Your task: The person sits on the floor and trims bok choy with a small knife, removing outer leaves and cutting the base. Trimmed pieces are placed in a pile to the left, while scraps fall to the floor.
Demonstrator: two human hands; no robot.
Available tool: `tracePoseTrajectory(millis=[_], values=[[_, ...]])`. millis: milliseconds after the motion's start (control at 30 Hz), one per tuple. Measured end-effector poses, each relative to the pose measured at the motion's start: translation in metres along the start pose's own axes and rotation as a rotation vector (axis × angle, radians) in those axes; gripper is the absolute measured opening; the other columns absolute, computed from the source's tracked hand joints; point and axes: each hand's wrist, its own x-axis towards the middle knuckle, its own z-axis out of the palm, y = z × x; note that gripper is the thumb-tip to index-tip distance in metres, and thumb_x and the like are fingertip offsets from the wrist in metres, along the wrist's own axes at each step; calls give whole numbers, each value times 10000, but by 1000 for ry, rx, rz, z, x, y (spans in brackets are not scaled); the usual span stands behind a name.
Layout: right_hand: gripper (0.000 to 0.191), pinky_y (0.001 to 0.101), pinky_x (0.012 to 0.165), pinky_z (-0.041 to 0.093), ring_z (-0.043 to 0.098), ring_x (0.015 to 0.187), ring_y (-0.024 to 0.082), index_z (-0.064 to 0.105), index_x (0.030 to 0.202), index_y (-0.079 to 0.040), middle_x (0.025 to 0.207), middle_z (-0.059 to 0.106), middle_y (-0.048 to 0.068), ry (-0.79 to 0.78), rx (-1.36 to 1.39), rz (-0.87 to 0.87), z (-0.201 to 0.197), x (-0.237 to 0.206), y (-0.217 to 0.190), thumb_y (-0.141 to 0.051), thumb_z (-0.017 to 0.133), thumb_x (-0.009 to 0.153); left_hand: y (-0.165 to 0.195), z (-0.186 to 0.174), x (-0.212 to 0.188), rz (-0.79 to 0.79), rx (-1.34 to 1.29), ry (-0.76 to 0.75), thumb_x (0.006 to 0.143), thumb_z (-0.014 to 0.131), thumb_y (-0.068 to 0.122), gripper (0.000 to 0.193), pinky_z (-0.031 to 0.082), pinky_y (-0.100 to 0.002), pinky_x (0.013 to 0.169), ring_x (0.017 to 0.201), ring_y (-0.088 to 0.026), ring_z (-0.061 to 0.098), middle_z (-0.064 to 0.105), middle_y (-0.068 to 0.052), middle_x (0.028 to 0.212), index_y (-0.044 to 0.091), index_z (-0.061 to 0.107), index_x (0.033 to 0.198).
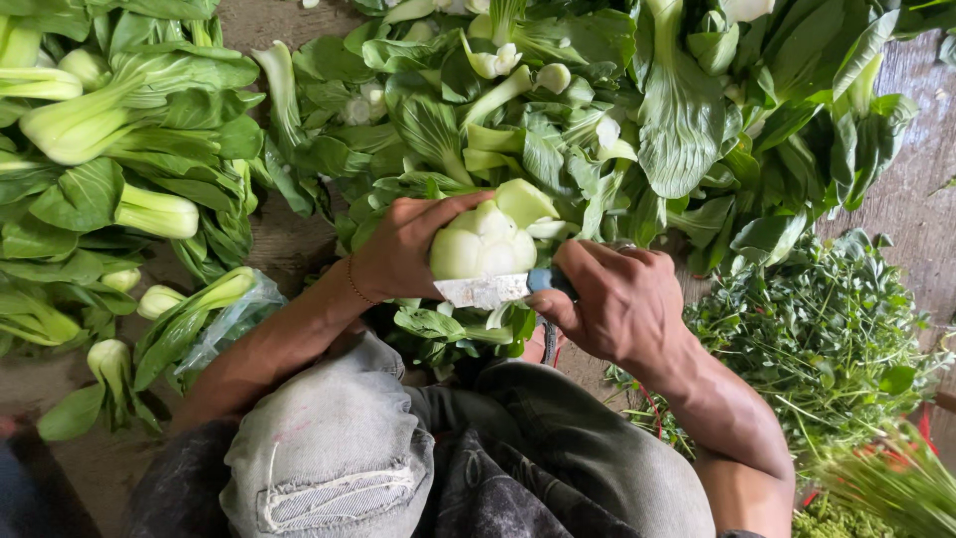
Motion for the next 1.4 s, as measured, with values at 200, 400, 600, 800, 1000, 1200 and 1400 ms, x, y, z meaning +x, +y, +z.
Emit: tracePoseTrajectory(millis=[200,400,600,800,1000,1200,1400], values=[[628,395,445,405,501,448,251,476,730,-98,601,506,71,-31,-81,3,-6,7,-9,-660,437,1007,-7,1,-6,69,3,-15,756,946,356,843,610,-343,824,911,-238,773,751,-118,1137,23,556,1426],[623,422,467,375,447,424,267,480,734,-92,552,456,74,24,-160,355,1,21,42,-605,393,1077,-9,1,-8,112,-2,-31,701,981,392,894,618,-343,909,1024,-243,763,712,-152,1259,32,528,1382],[614,423,506,368,457,480,262,519,844,-67,583,456,92,121,11,305,22,5,51,-568,308,1128,-2,-4,-6,20,-73,-80,693,983,410,1160,608,-373,996,1124,-261,746,655,-152,1398,28,347,1585],[673,316,573,443,541,660,152,585,1101,25,780,587,65,56,665,301,28,7,35,-639,575,987,11,-1,16,141,-22,33,738,909,552,1256,515,-424,1144,1410,-365,506,394,-230,1595,143,186,1682],[667,268,876,504,552,1107,119,490,1334,32,1260,529,59,156,865,75,33,11,16,-526,682,1023,-7,23,9,223,302,62,728,946,593,1152,490,-527,1094,1373,-353,480,479,-185,1449,241,287,1605],[419,166,472,333,460,559,34,532,1283,-82,994,650,69,594,1196,395,43,6,32,-400,621,1024,-37,12,10,-68,-577,310,828,935,409,952,565,-482,1121,1316,-310,631,595,-129,1427,135,374,1547],[485,244,456,228,344,534,83,508,1277,-94,1020,657,65,547,1155,409,55,-1,76,-518,647,1087,-40,-92,-31,-470,-968,993,945,750,361,703,511,-456,904,1025,-268,538,566,-134,1150,54,438,1496]])
